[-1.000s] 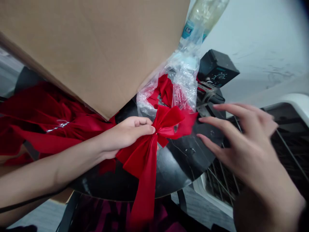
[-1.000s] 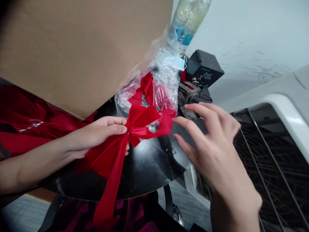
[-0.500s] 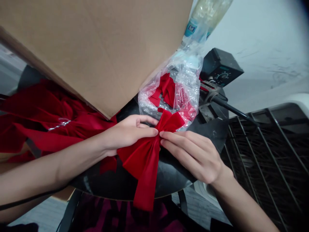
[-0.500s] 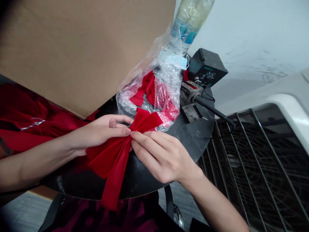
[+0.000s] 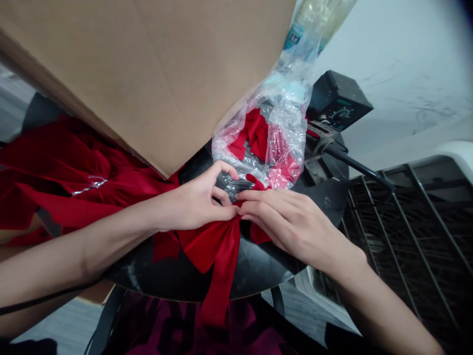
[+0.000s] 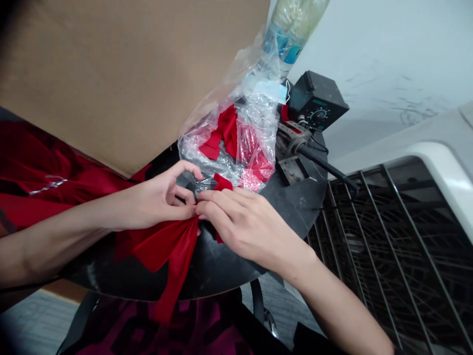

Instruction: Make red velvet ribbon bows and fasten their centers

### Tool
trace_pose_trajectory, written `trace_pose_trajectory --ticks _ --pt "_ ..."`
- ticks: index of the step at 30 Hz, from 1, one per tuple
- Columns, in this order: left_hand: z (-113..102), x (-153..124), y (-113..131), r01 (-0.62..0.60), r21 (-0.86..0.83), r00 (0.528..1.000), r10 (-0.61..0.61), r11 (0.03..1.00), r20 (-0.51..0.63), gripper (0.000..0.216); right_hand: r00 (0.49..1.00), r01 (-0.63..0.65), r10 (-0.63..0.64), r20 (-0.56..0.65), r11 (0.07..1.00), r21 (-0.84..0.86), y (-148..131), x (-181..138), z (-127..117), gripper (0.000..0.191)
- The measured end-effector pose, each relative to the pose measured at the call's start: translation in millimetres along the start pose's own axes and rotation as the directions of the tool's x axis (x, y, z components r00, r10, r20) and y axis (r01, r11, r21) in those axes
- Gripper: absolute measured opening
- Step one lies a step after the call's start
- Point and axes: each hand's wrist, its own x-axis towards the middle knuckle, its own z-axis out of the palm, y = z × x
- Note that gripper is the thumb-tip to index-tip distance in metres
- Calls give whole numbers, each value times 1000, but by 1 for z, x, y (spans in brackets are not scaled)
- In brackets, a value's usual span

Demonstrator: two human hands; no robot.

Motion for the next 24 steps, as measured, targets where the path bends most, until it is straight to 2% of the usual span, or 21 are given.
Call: trace_pose_trajectory --ticks 4,13,18,21,24 --pt "-2 -2 0 -49 57 998 46 997 51 44 999 -33 29 33 990 133 5 3 3 11" --pt "-2 -6 7 -189 151 977 171 970 128 38 942 -319 270 196 903 287 0 8 -6 21" --pt "-2 -5 5 -161 155 985 150 975 82 56 948 -316 268 174 861 399 6 13 -10 11" --pt "-4 -6 6 -139 98 986 129 985 103 55 953 -302 254 167 841 448 8 15 -15 15" --pt "-4 -9 9 -152 83 985 144 985 93 51 942 -335 289 171 853 401 7 15 -20 19"
